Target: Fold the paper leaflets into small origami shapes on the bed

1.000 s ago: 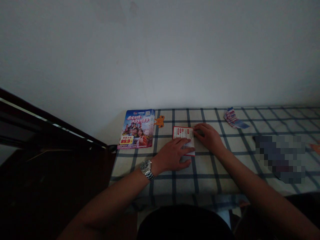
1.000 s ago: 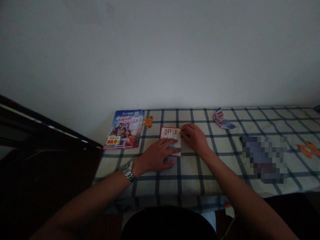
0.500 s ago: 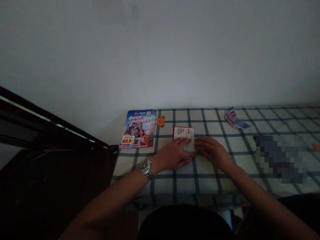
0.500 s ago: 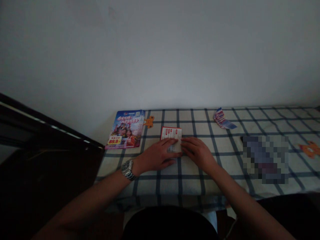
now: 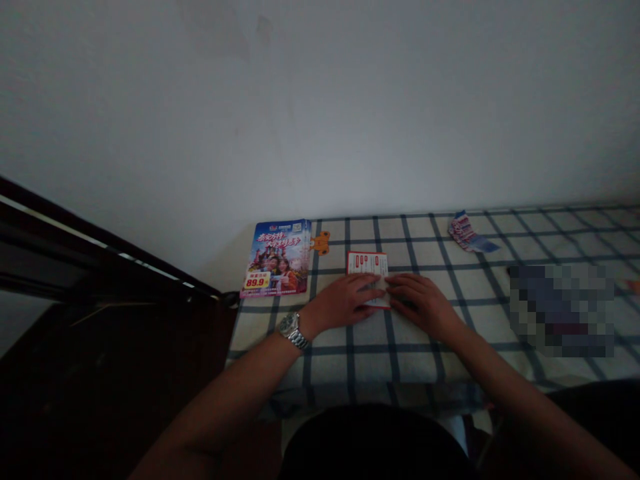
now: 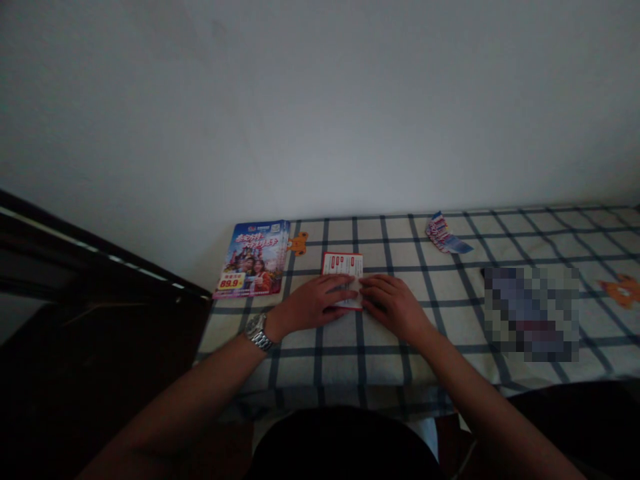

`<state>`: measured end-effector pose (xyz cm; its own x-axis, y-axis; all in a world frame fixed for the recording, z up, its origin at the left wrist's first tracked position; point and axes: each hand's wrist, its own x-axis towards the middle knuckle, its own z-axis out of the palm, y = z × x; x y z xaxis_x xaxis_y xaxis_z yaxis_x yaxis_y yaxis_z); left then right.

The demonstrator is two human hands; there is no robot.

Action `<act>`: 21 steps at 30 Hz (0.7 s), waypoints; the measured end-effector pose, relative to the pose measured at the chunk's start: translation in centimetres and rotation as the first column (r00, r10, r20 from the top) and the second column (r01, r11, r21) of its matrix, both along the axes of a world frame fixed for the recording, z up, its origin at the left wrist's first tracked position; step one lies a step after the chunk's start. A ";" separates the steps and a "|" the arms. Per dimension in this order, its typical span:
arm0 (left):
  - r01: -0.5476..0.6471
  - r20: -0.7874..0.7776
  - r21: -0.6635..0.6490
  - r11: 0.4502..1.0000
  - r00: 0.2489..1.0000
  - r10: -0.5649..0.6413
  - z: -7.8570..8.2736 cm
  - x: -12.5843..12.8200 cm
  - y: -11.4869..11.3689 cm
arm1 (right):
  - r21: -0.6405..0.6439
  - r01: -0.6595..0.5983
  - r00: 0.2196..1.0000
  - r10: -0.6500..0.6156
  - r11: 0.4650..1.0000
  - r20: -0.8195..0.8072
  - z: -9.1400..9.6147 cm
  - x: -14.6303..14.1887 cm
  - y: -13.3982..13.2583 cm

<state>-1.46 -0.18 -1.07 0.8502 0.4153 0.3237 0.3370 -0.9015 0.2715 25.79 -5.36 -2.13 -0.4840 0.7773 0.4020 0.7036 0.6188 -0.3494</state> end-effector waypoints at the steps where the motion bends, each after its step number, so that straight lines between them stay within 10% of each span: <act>1: 0.002 -0.001 -0.010 1.000 1.000 -0.002 0.2 -0.1 0.1 | -0.007 -0.001 1.000 0.001 1.000 -0.001 0.0 0.0 0.0; 21: -0.065 0.010 -0.009 0.998 0.998 0.066 1.3 -0.1 0.1 | 0.023 -0.019 0.999 0.018 1.000 0.037 -0.1 -0.1 -0.4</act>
